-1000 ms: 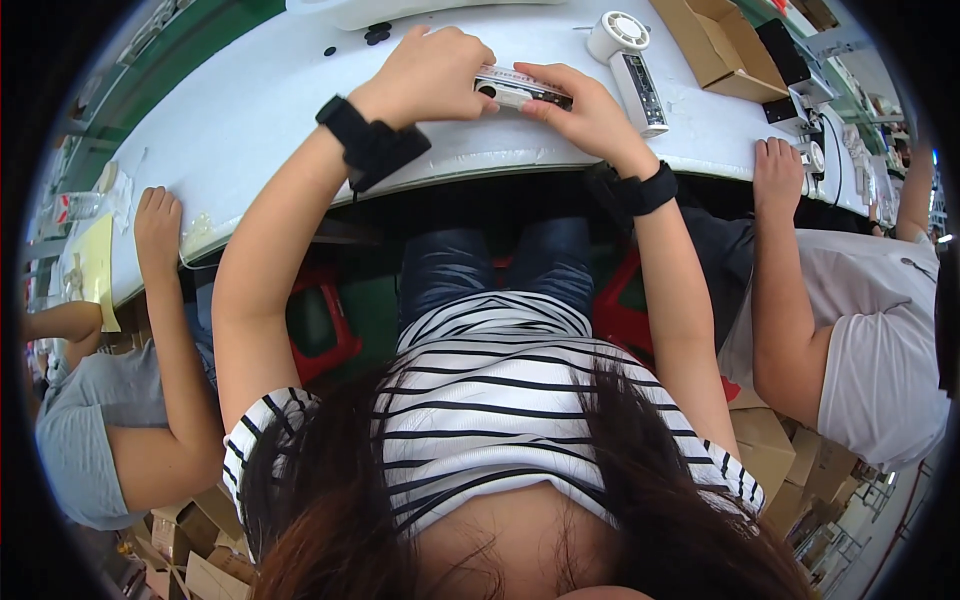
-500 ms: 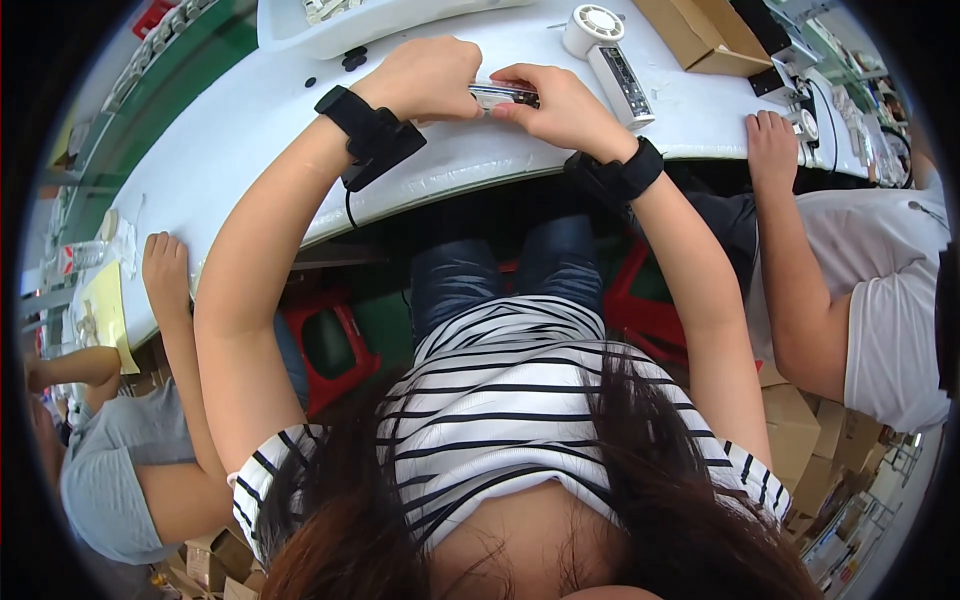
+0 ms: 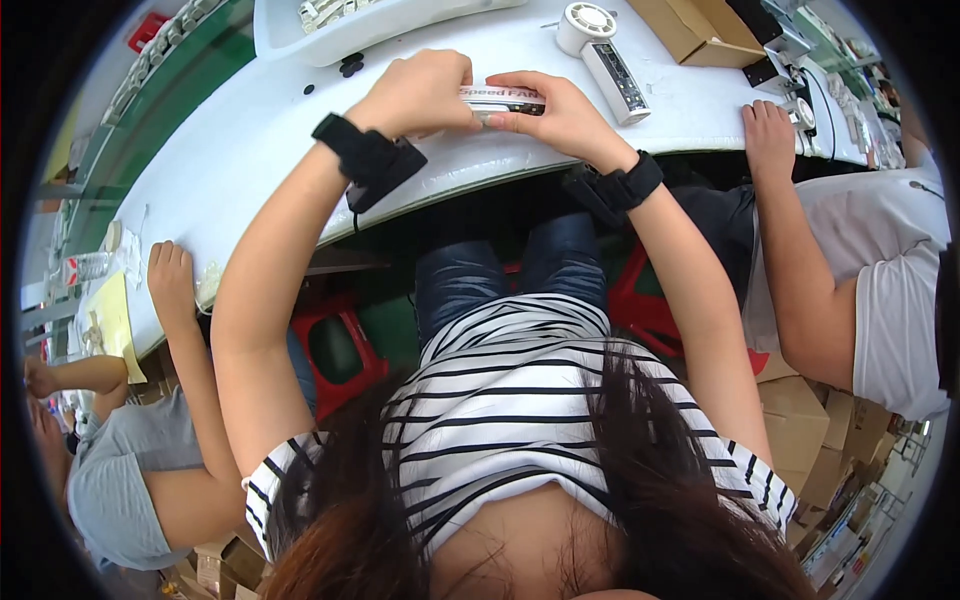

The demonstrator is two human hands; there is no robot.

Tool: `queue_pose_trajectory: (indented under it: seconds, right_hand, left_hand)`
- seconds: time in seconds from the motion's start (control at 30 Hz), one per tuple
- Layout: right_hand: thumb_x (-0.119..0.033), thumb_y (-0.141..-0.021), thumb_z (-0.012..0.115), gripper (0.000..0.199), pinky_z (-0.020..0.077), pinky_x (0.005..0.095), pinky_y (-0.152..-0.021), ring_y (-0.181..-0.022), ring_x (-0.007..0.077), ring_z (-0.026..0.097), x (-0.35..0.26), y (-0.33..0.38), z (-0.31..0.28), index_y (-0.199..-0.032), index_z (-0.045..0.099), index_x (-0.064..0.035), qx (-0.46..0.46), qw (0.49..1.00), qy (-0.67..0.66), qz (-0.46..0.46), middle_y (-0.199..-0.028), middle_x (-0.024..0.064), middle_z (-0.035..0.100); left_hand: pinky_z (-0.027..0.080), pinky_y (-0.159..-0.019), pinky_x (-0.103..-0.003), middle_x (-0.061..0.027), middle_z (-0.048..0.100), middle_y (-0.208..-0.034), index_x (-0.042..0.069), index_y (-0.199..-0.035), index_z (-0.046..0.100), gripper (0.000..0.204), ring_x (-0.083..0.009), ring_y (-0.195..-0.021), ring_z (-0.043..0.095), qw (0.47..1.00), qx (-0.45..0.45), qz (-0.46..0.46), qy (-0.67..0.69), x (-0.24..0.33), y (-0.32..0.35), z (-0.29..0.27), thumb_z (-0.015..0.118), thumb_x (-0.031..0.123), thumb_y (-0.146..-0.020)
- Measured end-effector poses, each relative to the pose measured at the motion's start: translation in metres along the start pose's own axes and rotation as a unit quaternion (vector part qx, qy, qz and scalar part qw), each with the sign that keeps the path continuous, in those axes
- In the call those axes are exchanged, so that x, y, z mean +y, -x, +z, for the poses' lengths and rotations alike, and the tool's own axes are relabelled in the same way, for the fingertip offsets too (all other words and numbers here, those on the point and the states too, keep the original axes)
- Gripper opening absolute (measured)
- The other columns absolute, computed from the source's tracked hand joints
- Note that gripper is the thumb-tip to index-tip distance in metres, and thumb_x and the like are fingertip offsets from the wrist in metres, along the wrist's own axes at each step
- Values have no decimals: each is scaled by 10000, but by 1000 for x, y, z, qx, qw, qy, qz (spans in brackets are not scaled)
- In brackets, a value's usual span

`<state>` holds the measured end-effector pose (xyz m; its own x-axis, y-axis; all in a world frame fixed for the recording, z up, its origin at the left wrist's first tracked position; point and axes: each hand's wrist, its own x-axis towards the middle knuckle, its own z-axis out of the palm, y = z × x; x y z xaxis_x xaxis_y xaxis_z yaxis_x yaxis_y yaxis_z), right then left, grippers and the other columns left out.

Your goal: Assembling small electronic components into a plastic housing at a factory workstation.

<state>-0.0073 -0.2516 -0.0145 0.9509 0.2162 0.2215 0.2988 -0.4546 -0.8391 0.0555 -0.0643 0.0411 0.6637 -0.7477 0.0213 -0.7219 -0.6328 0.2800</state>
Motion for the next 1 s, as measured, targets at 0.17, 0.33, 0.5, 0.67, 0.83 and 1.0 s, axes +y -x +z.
queue_pose_trajectory:
  seconds: [0.17,0.33,0.5,0.67,0.83,1.0]
  right_hand:
    - [-229,-766,732,424,474,329,-870,-973,271,613,-9,9,11,-1114,622,-14,54,988,124,-75,-1064,162,641]
    - [-202,-781,717,394,470,325,-871,-972,275,612,-12,13,16,-1112,614,-15,79,975,183,-97,-1049,167,638]
    - [-209,-795,702,408,472,327,-865,-966,276,617,-10,2,8,-1130,602,1,54,991,122,-29,-1044,184,639]
    - [-232,-770,697,455,480,377,-851,-937,342,613,-5,-8,4,-1130,589,24,8,999,39,2,-1015,208,640]
    - [-249,-798,696,513,464,363,-867,-964,328,601,-12,10,15,-1189,544,46,83,992,87,-24,-1068,217,619]
    - [-234,-817,669,564,438,363,-902,-1041,341,560,-66,18,65,-1255,467,57,117,991,-59,25,-1146,252,565]
  left_hand:
    - [477,-763,-400,-150,668,-866,17,-910,689,411,-312,-826,636,974,180,126,-58,-9,24,23,735,326,-643]
    - [478,-810,-382,-162,666,-834,15,-909,702,375,-326,-825,631,993,101,31,-44,8,17,9,745,283,-650]
    - [446,-875,-392,-159,668,-846,21,-908,700,330,-322,-847,629,995,-44,-33,-88,20,-3,-13,714,279,-703]
    - [410,-907,-459,-150,656,-939,30,-1015,657,318,-315,-982,587,969,129,50,-204,1,5,-2,663,198,-745]
    - [422,-896,-445,-179,602,-1046,-8,-1180,524,452,-347,-1017,547,905,412,-47,-95,3,45,9,648,211,-805]
    - [482,-791,-373,-228,593,-1030,-40,-1311,341,669,-367,-898,606,827,331,-230,391,32,68,8,672,265,-816]
